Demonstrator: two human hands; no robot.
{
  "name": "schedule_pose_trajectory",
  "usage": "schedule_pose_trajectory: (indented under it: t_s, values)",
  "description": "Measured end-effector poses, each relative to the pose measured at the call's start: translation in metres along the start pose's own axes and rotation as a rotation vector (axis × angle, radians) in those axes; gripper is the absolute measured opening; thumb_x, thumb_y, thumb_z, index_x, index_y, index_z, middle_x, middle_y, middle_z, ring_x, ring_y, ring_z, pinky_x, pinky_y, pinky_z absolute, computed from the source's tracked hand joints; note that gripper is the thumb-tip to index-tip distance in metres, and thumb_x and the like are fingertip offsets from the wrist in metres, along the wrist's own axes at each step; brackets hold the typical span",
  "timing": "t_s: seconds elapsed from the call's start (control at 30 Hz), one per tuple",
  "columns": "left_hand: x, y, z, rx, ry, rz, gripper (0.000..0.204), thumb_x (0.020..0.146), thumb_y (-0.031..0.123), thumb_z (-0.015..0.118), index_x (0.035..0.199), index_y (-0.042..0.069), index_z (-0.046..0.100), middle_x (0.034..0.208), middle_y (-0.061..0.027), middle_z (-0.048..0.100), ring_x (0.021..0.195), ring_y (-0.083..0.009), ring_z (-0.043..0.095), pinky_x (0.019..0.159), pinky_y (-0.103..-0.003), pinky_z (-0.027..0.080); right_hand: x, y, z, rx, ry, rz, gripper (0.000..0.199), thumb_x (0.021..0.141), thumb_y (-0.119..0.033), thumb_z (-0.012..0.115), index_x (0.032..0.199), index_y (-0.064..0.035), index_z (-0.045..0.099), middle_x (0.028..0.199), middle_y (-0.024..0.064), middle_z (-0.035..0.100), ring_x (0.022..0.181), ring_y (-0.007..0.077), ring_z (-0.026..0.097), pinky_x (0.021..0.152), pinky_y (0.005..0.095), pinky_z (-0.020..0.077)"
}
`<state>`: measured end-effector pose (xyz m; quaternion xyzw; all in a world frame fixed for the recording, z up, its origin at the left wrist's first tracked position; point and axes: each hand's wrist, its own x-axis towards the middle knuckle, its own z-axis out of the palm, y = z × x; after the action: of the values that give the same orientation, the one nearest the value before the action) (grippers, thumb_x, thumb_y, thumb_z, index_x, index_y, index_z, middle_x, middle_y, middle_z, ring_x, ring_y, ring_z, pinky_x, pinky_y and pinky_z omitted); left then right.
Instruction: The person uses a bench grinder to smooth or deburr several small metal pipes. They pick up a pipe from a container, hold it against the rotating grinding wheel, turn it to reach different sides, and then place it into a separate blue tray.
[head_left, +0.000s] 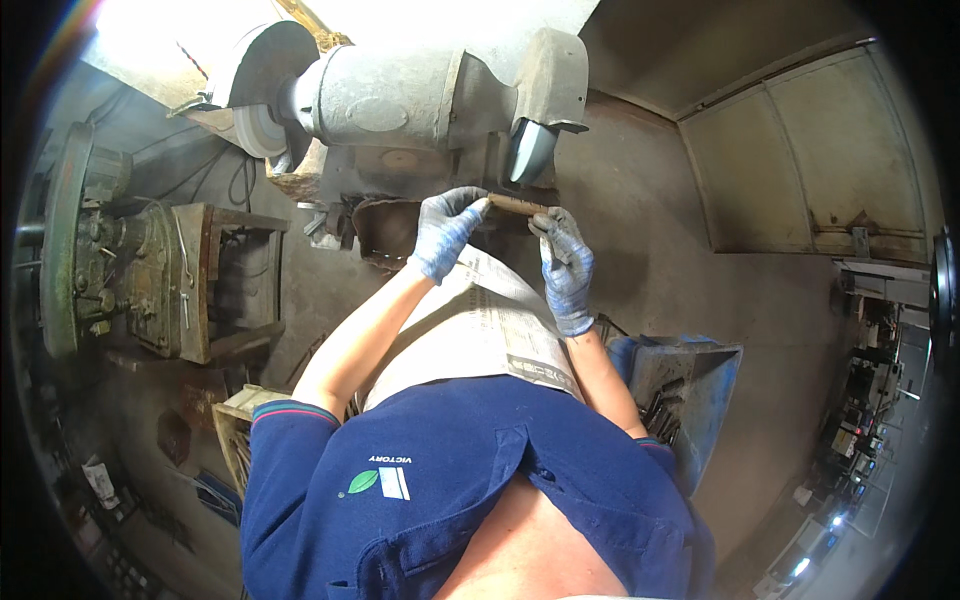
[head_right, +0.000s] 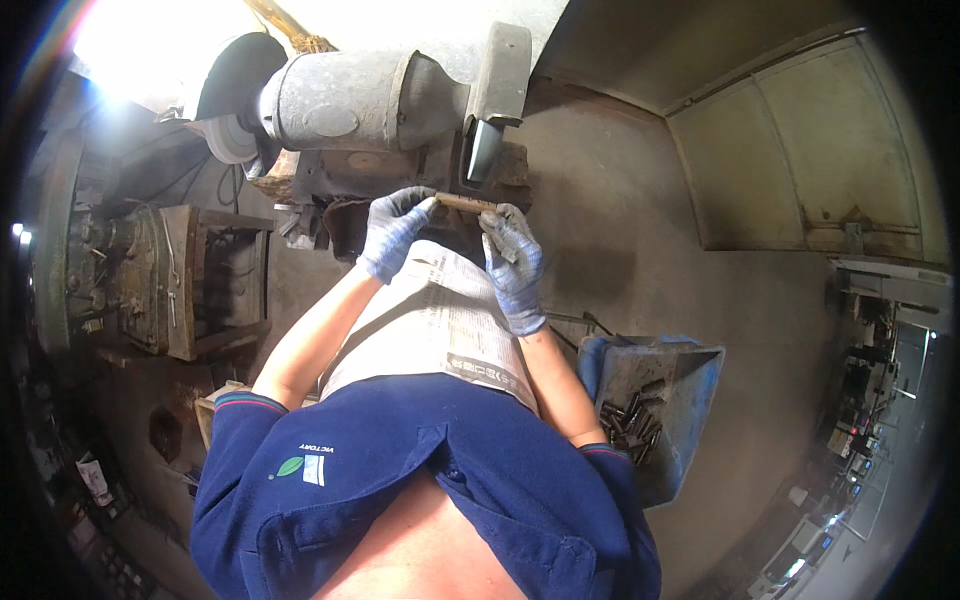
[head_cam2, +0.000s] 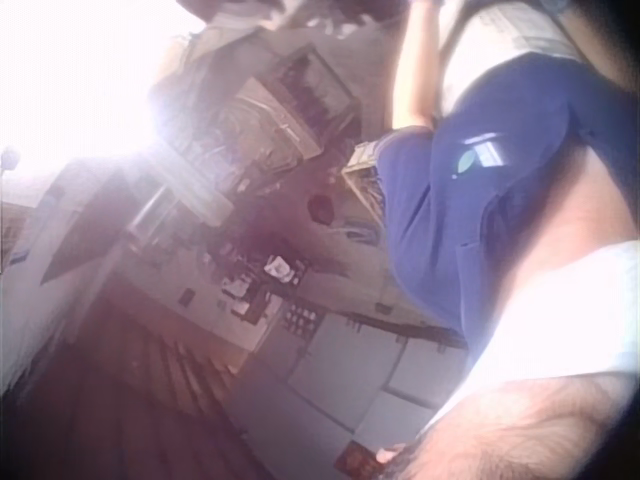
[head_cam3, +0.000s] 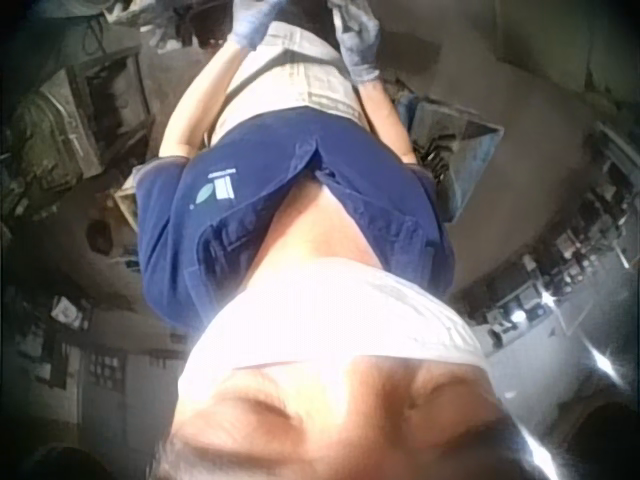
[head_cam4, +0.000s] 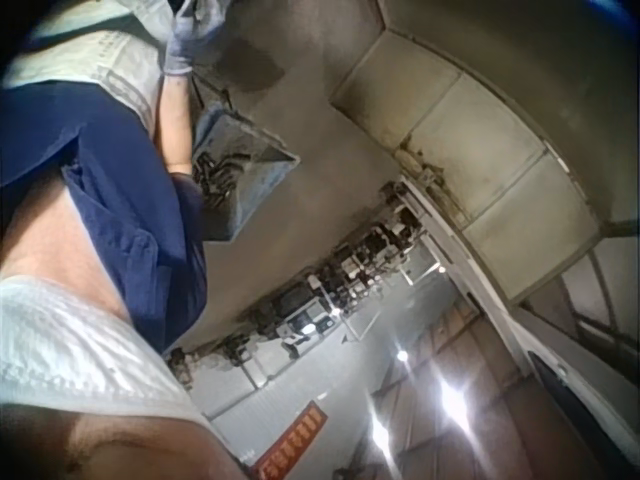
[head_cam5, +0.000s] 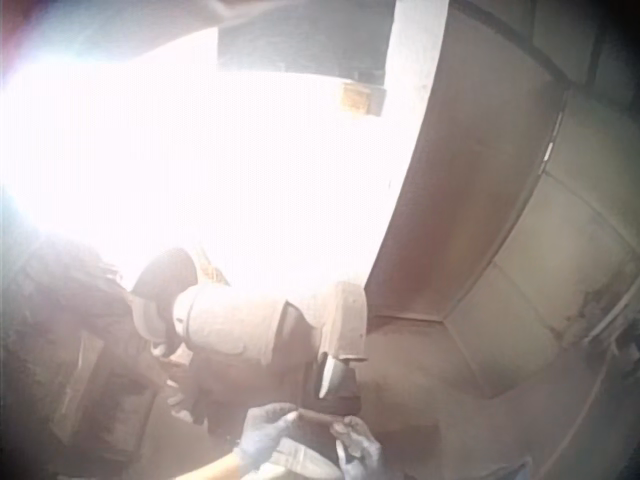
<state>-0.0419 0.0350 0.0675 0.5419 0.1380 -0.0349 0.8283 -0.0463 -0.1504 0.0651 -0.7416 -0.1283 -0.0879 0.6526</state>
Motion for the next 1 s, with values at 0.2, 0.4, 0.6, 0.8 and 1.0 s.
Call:
schedule_pose_trajectory:
  t_s: [0.2, 0.4, 0.6, 0.8, 1.0]
  values:
    - [0.027, -0.028, 0.012, -0.049, 0.022, 0.002, 0.017, 0.085, 0.005, 0.061, 0.099, -0.004, 0.064, 0.086, -0.0071, 0.066, 0.074, -0.0098, 0.06, 0.066, -0.024, 0.052, 0.008, 0.04, -0.018, -0.075, -0.055, -0.071, 0.023, 0.089, 0.001, 0.052, 0.11, 0.0038, 0.06, 0.111, 0.012, 0.061, 0.099, 0.0191, 0.06, 0.092, 0.032, 0.0472]
    - [0.035, -0.04, 0.025, -0.012, 0.061, 0.012, 0.015, 0.085, 0.004, 0.06, 0.096, -0.005, 0.064, 0.085, -0.0087, 0.066, 0.072, -0.0121, 0.061, 0.065, -0.026, 0.054, 0.014, 0.061, -0.031, -0.11, -0.049, 0.019, 0.022, 0.088, 0.001, 0.053, 0.109, 0.0025, 0.061, 0.108, 0.0116, 0.062, 0.099, 0.0184, 0.06, 0.092, 0.0307, 0.0473]
    - [0.05, -0.061, 0.04, -0.208, 0.112, -0.04, 0.011, 0.087, 0.001, 0.057, 0.094, -0.006, 0.063, 0.082, -0.0113, 0.065, 0.074, -0.0182, 0.064, 0.07, -0.029, 0.056, 0.03, 0.051, -0.032, 0.065, 0.031, 0.171, 0.015, 0.085, -0.004, 0.061, 0.098, 0.0003, 0.067, 0.095, 0.009, 0.067, 0.089, 0.0148, 0.061, 0.081, 0.0274, 0.0464]
    - [0.049, -0.056, 0.032, -0.201, 0.128, -0.072, 0.01, 0.086, 0.002, 0.058, 0.091, -0.005, 0.064, 0.083, -0.0108, 0.066, 0.07, -0.0166, 0.063, 0.067, -0.028, 0.055, 0.03, 0.061, -0.023, 0.043, 0.046, 0.196, 0.013, 0.085, -0.005, 0.062, 0.095, 0.0006, 0.067, 0.094, 0.0083, 0.068, 0.087, 0.014, 0.061, 0.078, 0.0269, 0.0469]
    - [0.052, -0.042, 0.003, -0.153, 0.202, -0.071, 0.007, 0.087, 0.001, 0.056, 0.09, -0.001, 0.062, 0.08, -0.0095, 0.065, 0.064, -0.015, 0.063, 0.057, -0.027, 0.055, 0.025, 0.07, 0.009, 0.178, -0.019, 0.219, 0.016, 0.086, -0.005, 0.06, 0.099, 0.0015, 0.065, 0.097, 0.0084, 0.066, 0.089, 0.0147, 0.061, 0.082, 0.0281, 0.0476]
